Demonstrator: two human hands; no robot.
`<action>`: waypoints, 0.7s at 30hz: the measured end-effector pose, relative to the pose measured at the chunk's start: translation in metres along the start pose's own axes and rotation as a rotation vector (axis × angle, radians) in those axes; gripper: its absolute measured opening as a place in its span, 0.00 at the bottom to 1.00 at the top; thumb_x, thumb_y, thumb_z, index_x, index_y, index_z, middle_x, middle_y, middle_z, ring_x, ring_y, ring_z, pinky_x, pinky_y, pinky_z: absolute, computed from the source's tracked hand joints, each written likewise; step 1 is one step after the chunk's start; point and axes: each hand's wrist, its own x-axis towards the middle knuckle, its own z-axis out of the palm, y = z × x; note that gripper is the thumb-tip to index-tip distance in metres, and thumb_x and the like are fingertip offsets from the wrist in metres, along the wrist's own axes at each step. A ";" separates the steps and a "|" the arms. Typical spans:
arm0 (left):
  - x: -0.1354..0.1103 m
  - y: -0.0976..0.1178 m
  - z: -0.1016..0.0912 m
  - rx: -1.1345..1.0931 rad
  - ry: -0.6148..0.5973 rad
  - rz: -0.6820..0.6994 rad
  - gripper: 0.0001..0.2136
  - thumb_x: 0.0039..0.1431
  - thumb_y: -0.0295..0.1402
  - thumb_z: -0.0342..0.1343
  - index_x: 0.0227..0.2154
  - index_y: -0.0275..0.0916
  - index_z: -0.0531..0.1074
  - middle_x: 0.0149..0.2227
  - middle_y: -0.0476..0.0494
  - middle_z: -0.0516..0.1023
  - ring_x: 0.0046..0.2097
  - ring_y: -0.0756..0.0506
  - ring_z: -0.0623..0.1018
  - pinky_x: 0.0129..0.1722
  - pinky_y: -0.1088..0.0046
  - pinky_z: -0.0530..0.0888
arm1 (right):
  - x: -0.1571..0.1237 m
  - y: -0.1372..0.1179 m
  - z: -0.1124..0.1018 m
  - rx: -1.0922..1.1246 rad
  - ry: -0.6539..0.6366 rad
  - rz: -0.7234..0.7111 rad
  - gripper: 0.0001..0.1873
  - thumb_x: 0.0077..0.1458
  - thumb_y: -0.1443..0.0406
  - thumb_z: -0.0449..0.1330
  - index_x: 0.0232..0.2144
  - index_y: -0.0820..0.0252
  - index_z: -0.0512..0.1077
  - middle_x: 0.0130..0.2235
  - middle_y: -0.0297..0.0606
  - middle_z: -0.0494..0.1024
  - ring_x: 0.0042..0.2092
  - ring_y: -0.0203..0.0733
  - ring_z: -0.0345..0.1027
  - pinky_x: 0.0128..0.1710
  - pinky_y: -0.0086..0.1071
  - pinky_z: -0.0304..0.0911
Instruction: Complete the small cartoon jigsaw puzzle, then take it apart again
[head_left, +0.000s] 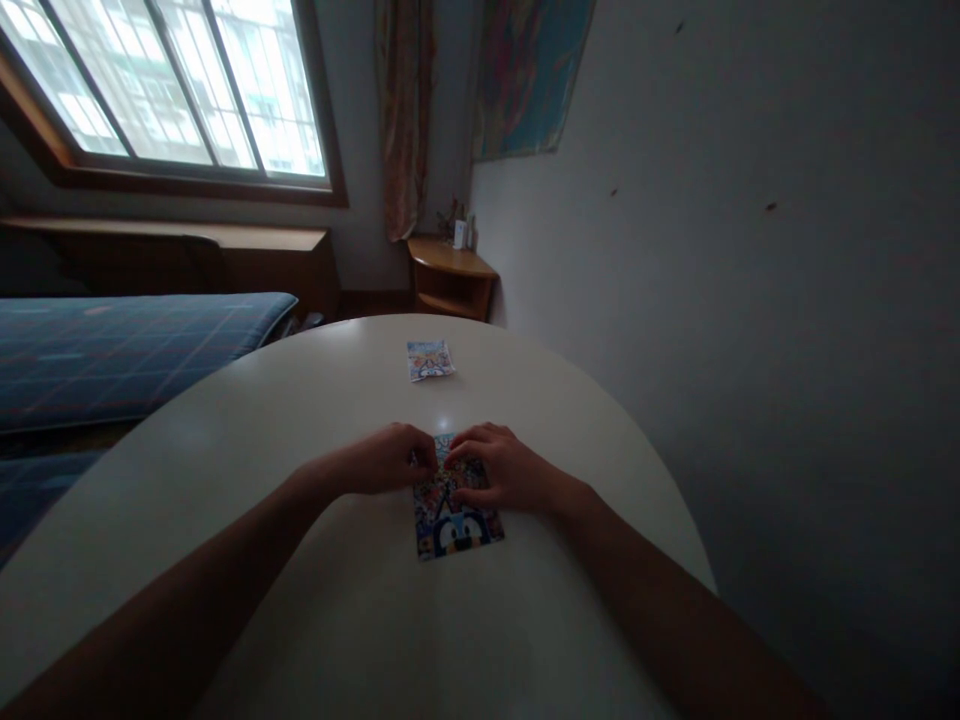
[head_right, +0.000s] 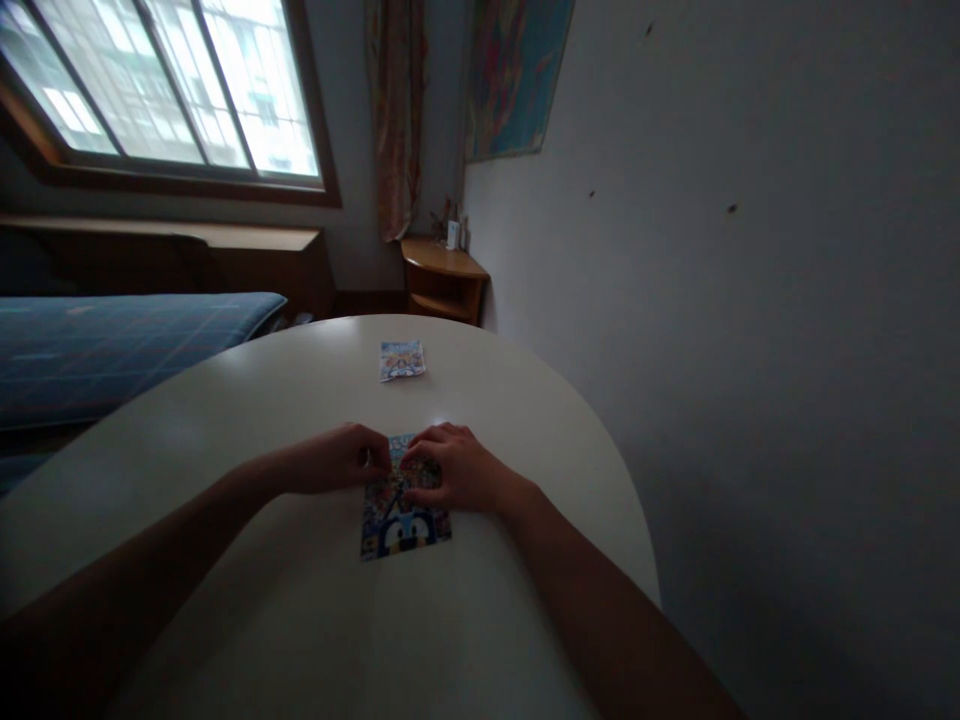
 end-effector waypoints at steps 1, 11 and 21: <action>0.000 0.000 0.000 0.007 0.000 0.002 0.08 0.52 0.30 0.54 0.31 0.38 0.78 0.30 0.48 0.80 0.28 0.50 0.74 0.29 0.77 0.66 | 0.000 0.000 0.000 -0.001 0.001 -0.001 0.20 0.49 0.56 0.69 0.44 0.54 0.74 0.49 0.41 0.75 0.52 0.47 0.66 0.57 0.45 0.54; -0.004 0.015 0.000 0.232 0.035 -0.087 0.07 0.52 0.33 0.54 0.30 0.42 0.78 0.30 0.47 0.80 0.33 0.46 0.77 0.33 0.74 0.67 | 0.001 0.001 0.002 -0.014 -0.003 -0.009 0.19 0.49 0.56 0.68 0.44 0.54 0.75 0.50 0.40 0.75 0.52 0.46 0.67 0.56 0.44 0.54; -0.004 0.022 0.002 0.339 0.045 -0.148 0.08 0.52 0.32 0.53 0.29 0.45 0.77 0.32 0.47 0.80 0.35 0.44 0.78 0.32 0.72 0.66 | 0.001 -0.001 0.000 -0.023 -0.006 -0.013 0.20 0.50 0.55 0.68 0.44 0.54 0.75 0.50 0.41 0.75 0.53 0.46 0.67 0.56 0.44 0.54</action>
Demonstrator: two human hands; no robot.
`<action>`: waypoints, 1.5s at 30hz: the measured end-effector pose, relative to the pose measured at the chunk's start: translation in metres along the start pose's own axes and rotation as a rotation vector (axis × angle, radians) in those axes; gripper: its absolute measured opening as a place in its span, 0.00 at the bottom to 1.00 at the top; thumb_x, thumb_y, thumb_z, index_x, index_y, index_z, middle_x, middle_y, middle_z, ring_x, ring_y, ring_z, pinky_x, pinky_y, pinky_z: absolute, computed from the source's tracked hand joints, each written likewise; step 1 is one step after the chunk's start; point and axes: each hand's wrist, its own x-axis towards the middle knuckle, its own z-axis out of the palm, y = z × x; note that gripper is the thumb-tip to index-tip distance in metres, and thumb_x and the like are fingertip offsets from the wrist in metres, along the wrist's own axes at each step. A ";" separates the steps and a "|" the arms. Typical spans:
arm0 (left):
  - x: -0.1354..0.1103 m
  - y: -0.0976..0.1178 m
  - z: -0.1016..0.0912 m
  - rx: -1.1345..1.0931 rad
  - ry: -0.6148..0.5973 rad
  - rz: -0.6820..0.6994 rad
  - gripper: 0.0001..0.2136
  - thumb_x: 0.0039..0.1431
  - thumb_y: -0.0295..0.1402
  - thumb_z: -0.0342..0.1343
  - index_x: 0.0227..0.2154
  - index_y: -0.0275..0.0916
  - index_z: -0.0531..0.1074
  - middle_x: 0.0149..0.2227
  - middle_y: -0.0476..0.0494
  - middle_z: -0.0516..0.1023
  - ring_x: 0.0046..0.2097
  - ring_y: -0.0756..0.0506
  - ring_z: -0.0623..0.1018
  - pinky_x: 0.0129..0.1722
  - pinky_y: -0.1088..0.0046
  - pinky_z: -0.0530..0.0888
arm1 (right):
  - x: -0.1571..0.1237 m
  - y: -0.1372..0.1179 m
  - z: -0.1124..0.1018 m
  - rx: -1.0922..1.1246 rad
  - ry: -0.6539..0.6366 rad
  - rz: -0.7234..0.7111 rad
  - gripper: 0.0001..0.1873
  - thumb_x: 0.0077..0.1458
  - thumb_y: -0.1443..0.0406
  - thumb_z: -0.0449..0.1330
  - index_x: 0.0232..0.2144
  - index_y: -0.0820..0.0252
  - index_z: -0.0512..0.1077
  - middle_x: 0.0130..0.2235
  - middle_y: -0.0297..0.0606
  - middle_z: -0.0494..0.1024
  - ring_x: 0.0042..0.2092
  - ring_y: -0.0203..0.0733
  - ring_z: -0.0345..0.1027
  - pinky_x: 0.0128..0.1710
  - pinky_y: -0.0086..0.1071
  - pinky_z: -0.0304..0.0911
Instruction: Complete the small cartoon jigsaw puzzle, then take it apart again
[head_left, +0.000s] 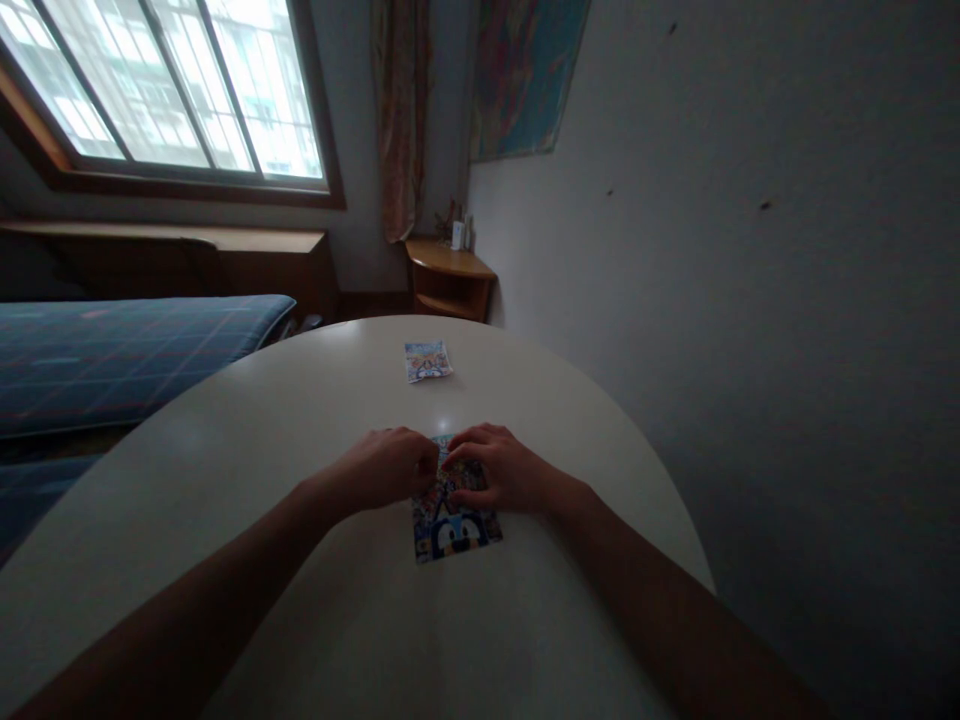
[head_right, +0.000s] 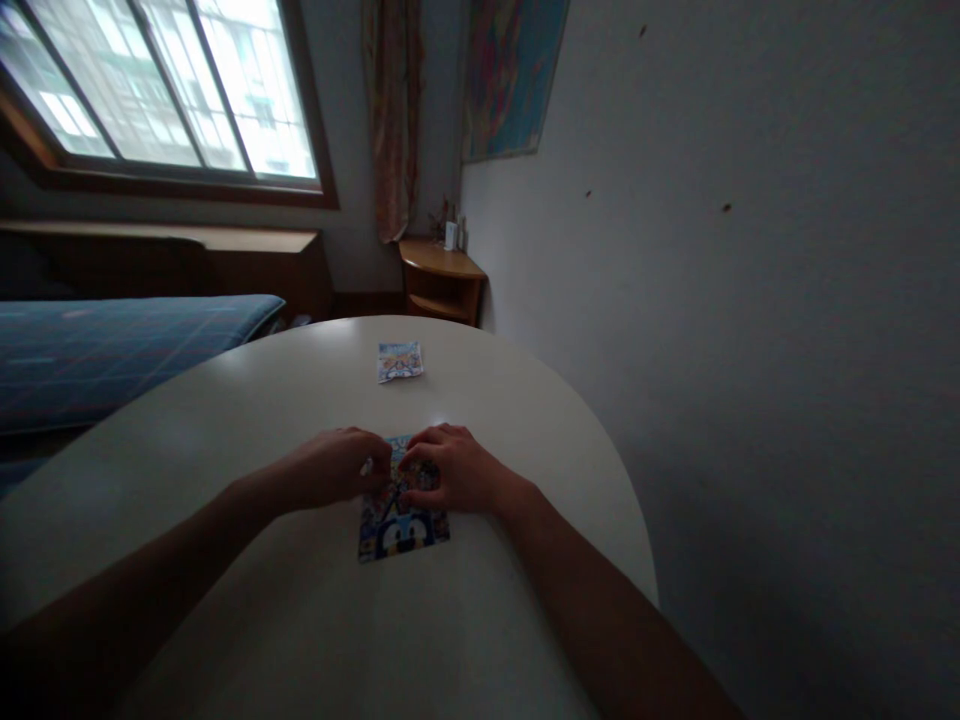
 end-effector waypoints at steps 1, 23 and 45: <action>0.000 0.001 0.000 -0.002 -0.004 0.002 0.07 0.52 0.32 0.53 0.29 0.45 0.77 0.32 0.48 0.80 0.35 0.44 0.78 0.32 0.71 0.66 | 0.000 0.000 0.000 -0.002 -0.003 0.001 0.19 0.50 0.55 0.68 0.44 0.54 0.75 0.50 0.41 0.75 0.52 0.46 0.67 0.56 0.44 0.54; -0.022 -0.048 0.041 0.053 0.252 0.192 0.28 0.65 0.50 0.46 0.65 0.45 0.57 0.68 0.41 0.56 0.66 0.38 0.59 0.63 0.55 0.61 | 0.008 0.014 0.018 -0.121 0.069 0.203 0.22 0.58 0.51 0.60 0.52 0.51 0.72 0.58 0.40 0.71 0.60 0.48 0.61 0.61 0.46 0.52; 0.004 -0.050 0.041 0.089 0.141 0.144 0.32 0.64 0.56 0.41 0.67 0.53 0.48 0.71 0.45 0.43 0.70 0.37 0.47 0.66 0.52 0.50 | 0.023 0.035 0.019 -0.217 -0.083 0.391 0.40 0.60 0.39 0.43 0.67 0.49 0.51 0.70 0.37 0.48 0.70 0.56 0.38 0.66 0.56 0.36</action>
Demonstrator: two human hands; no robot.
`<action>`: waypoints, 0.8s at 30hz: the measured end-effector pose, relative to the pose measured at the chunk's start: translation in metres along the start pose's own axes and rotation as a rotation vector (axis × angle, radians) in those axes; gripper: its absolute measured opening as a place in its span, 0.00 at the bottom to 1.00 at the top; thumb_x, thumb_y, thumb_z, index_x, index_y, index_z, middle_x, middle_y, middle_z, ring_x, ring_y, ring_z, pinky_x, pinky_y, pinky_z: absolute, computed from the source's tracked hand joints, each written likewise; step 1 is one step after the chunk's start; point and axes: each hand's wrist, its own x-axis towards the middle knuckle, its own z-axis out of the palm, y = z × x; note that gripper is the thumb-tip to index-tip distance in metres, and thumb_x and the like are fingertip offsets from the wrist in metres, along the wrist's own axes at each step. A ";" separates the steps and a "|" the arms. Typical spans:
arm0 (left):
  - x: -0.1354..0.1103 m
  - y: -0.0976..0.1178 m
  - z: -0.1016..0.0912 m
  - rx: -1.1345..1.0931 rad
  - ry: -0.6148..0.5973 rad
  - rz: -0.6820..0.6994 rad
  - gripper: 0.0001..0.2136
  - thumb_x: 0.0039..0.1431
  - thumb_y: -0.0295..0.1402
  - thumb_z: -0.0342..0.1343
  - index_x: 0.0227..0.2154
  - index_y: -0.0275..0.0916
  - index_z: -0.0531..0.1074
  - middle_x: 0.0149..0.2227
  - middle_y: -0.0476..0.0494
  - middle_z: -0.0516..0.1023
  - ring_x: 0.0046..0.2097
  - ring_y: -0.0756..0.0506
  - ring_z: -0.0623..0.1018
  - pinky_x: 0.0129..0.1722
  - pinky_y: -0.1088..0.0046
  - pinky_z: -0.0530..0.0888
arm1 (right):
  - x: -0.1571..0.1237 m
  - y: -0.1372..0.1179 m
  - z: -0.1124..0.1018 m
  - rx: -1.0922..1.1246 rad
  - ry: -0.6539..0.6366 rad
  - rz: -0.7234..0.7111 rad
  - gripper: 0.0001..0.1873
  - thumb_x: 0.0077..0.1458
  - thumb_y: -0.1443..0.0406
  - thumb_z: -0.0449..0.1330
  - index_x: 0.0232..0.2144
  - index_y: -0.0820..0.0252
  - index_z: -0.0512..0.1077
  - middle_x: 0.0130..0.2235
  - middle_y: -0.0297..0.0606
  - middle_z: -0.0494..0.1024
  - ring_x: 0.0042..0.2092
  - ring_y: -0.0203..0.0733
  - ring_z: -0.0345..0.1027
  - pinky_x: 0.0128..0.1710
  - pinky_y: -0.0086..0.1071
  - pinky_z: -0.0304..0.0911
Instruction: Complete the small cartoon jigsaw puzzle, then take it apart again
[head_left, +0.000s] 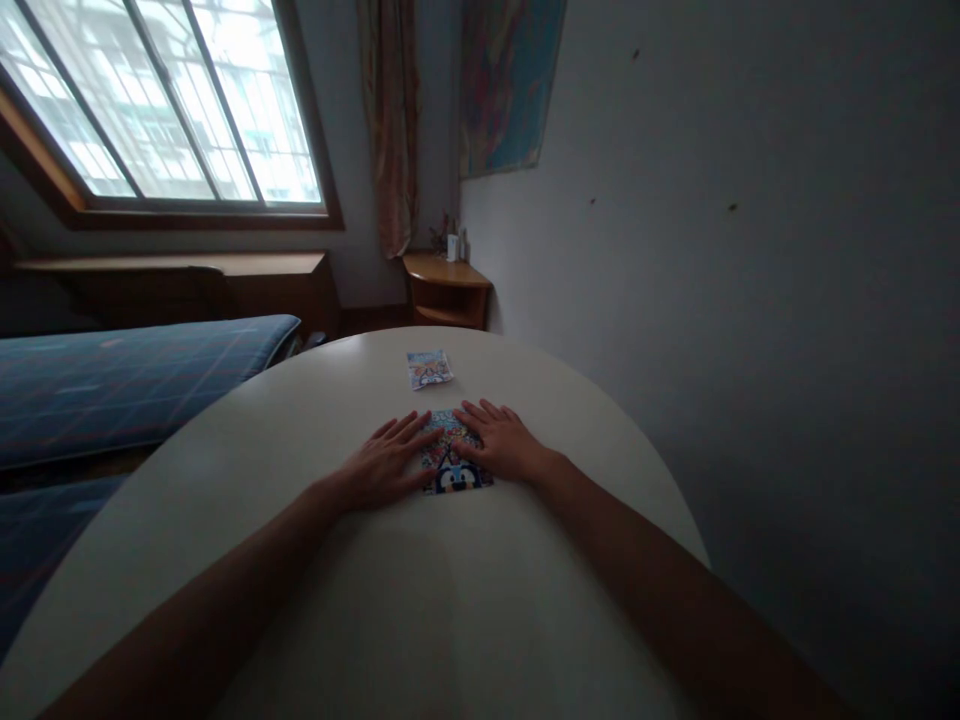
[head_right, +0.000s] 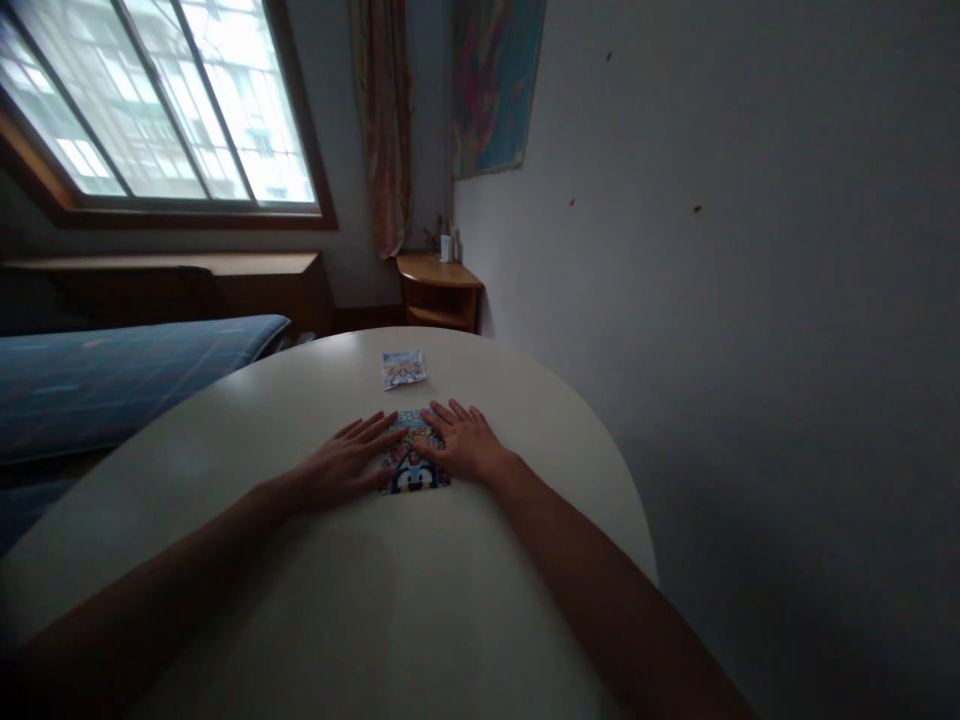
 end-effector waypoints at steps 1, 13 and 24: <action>0.002 -0.001 0.001 0.000 0.008 -0.012 0.33 0.63 0.57 0.42 0.67 0.52 0.48 0.71 0.45 0.43 0.70 0.37 0.47 0.66 0.52 0.50 | 0.003 0.001 0.000 -0.003 -0.013 -0.005 0.40 0.60 0.39 0.43 0.67 0.49 0.51 0.70 0.36 0.48 0.70 0.56 0.38 0.66 0.57 0.36; 0.006 -0.002 0.005 -0.021 0.077 -0.062 0.37 0.58 0.60 0.47 0.66 0.48 0.54 0.70 0.40 0.48 0.69 0.34 0.53 0.66 0.52 0.53 | -0.009 0.003 -0.010 0.073 0.029 -0.163 0.37 0.57 0.43 0.54 0.63 0.53 0.61 0.67 0.43 0.57 0.68 0.54 0.47 0.65 0.52 0.43; 0.004 -0.002 0.007 -0.063 0.139 -0.031 0.27 0.64 0.52 0.46 0.63 0.47 0.60 0.67 0.41 0.57 0.66 0.36 0.60 0.66 0.52 0.55 | -0.008 0.007 -0.005 0.188 0.168 -0.234 0.23 0.59 0.53 0.58 0.54 0.55 0.72 0.58 0.43 0.72 0.61 0.47 0.61 0.62 0.43 0.55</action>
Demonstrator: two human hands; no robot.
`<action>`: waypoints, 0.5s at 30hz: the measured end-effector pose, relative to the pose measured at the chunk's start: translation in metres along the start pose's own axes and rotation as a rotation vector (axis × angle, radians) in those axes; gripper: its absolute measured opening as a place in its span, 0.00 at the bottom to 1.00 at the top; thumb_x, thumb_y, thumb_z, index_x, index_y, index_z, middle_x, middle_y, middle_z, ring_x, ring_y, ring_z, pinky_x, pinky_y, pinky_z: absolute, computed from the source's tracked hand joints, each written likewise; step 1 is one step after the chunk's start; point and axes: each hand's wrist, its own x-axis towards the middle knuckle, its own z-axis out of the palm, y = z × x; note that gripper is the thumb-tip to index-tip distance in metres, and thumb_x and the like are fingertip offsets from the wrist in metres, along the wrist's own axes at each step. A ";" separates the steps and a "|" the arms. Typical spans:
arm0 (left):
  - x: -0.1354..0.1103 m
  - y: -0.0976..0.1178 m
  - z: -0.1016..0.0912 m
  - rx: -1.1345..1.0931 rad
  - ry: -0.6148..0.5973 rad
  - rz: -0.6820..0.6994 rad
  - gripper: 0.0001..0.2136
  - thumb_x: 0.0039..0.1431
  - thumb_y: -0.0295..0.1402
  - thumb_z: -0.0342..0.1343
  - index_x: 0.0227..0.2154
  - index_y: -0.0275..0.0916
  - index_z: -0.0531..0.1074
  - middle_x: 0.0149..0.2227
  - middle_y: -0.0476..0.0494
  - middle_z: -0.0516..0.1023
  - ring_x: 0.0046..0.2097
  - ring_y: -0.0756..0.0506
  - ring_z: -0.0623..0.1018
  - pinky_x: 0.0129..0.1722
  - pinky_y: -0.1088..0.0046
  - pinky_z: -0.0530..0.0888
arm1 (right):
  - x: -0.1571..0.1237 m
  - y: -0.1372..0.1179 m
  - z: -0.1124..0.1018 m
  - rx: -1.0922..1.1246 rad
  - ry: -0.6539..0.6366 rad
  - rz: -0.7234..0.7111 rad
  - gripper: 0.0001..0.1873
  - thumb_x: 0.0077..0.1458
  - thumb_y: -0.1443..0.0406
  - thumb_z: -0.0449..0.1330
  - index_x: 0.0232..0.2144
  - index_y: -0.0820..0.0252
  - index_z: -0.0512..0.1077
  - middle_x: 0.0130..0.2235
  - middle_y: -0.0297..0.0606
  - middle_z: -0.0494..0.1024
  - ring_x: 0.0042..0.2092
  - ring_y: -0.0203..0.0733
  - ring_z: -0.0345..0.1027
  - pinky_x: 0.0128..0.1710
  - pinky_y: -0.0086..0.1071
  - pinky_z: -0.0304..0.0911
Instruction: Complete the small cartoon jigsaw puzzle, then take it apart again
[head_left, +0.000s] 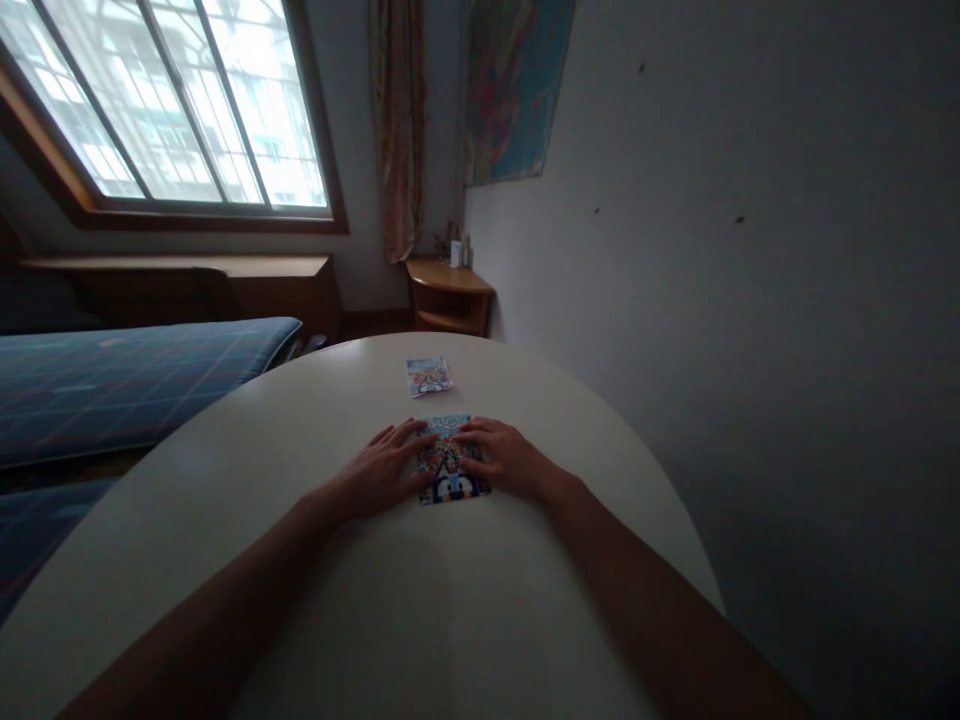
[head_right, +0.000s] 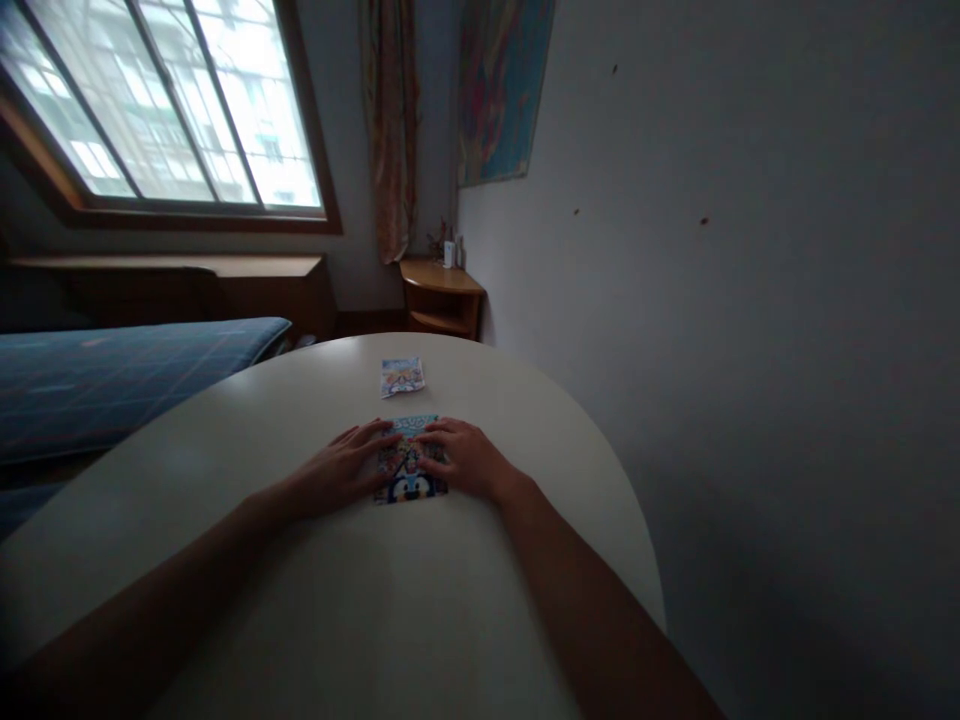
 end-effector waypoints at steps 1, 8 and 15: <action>0.000 0.000 0.001 -0.001 0.004 -0.007 0.27 0.64 0.52 0.46 0.62 0.47 0.61 0.67 0.41 0.57 0.66 0.36 0.59 0.65 0.53 0.56 | 0.001 0.000 0.001 -0.004 0.014 0.009 0.23 0.59 0.54 0.58 0.53 0.55 0.73 0.57 0.43 0.72 0.61 0.47 0.61 0.62 0.43 0.55; 0.001 -0.004 0.006 0.047 -0.022 -0.065 0.38 0.59 0.59 0.47 0.66 0.41 0.54 0.70 0.37 0.49 0.69 0.35 0.52 0.66 0.54 0.54 | -0.003 -0.007 0.005 -0.102 -0.067 0.078 0.39 0.52 0.43 0.59 0.61 0.55 0.65 0.65 0.43 0.60 0.67 0.54 0.49 0.65 0.50 0.45; 0.000 -0.005 0.004 0.081 -0.042 -0.077 0.40 0.58 0.62 0.45 0.68 0.46 0.49 0.70 0.41 0.46 0.69 0.34 0.48 0.66 0.52 0.50 | -0.003 0.003 0.003 -0.144 -0.093 0.181 0.42 0.56 0.40 0.51 0.65 0.57 0.57 0.67 0.42 0.57 0.68 0.54 0.45 0.66 0.50 0.42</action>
